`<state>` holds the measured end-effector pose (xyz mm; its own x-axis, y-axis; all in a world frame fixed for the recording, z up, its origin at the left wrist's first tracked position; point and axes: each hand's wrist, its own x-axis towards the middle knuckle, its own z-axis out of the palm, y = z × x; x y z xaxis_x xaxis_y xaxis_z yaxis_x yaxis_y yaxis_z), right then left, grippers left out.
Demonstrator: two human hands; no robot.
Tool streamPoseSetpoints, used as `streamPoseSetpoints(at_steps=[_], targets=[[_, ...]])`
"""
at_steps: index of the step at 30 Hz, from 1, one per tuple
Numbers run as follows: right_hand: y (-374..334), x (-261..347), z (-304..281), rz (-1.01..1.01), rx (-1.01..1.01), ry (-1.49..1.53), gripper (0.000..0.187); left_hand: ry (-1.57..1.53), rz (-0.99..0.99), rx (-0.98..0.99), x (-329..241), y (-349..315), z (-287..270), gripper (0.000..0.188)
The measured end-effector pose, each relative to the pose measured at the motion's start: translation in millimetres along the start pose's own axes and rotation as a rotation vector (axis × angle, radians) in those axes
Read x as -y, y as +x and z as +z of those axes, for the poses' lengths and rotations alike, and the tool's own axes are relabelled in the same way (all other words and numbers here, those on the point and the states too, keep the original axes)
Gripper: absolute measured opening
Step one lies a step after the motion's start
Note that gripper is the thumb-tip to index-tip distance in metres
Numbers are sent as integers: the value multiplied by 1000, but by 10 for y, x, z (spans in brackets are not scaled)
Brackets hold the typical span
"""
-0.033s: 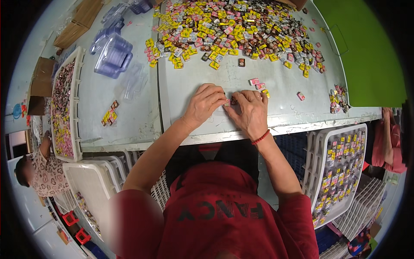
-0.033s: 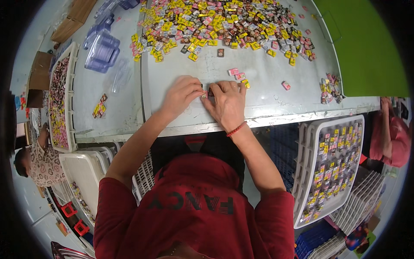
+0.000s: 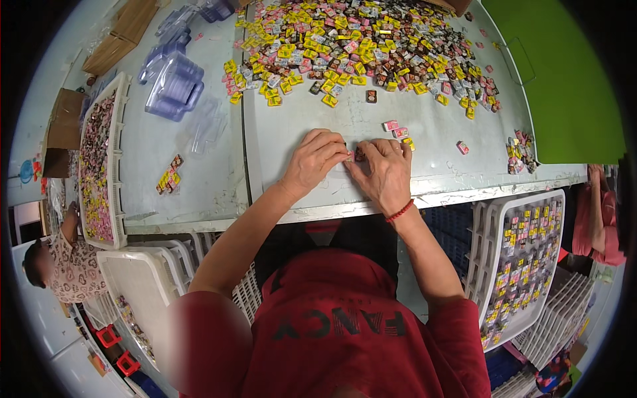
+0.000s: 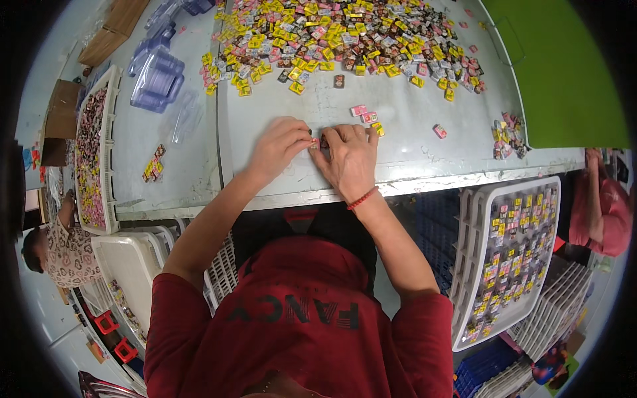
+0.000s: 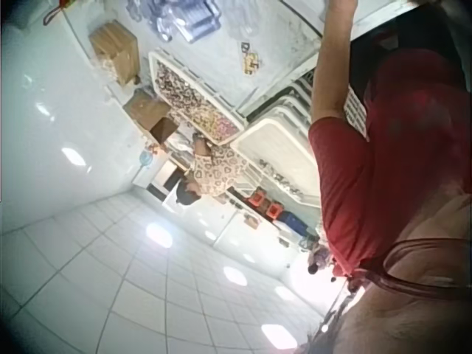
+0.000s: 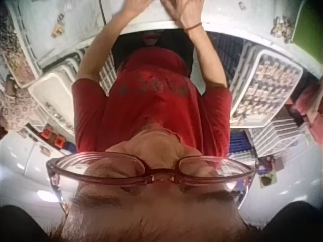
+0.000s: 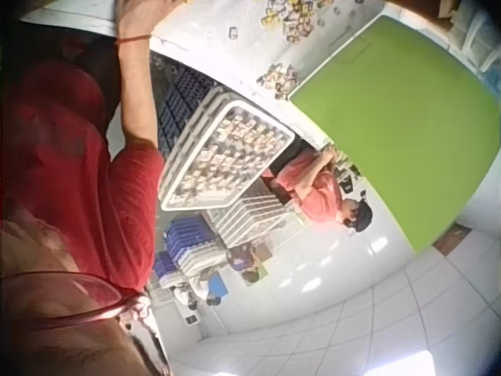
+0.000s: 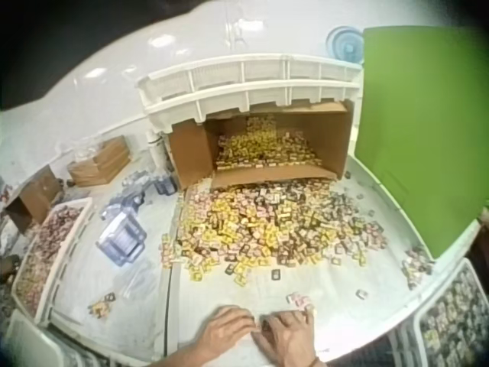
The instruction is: Arranging small colorful toy pieces into a plastic tray in a specific pattern.
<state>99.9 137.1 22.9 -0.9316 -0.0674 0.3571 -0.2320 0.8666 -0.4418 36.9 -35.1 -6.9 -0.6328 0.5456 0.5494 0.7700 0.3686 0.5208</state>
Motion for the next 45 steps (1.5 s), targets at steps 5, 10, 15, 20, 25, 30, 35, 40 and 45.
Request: streamPoseSetpoints(at_steps=[5,10,15,20,25,30,35,40,45], targets=[[-42,-6,78,65,-105,4,24,-16,-16,7,-15,-11,-6,14],[-56,-33,139,62,-125,-18,22,79,99,-20,-46,-15,-15,15],[-53,-5,81,65,-112,2,25,33,-16,-2,-56,-20,-5,15],[-44,-5,40,47,-36,-2,32,-6,-46,8,-55,-14,-19,17],[-69,-5,97,59,-97,-17,29,-23,-56,18,-53,-15,-18,16],[-71,-2,132,60,-141,-24,25,30,30,41,-49,-15,-29,15],[-144,-28,170,-20,-173,23,27,71,58,101,-127,2,-76,16],[-153,-88,179,-65,-209,125,34,18,-42,81,-96,-68,-84,22],[-179,-153,70,-45,-230,29,30,18,-3,108,-116,-8,-75,30]])
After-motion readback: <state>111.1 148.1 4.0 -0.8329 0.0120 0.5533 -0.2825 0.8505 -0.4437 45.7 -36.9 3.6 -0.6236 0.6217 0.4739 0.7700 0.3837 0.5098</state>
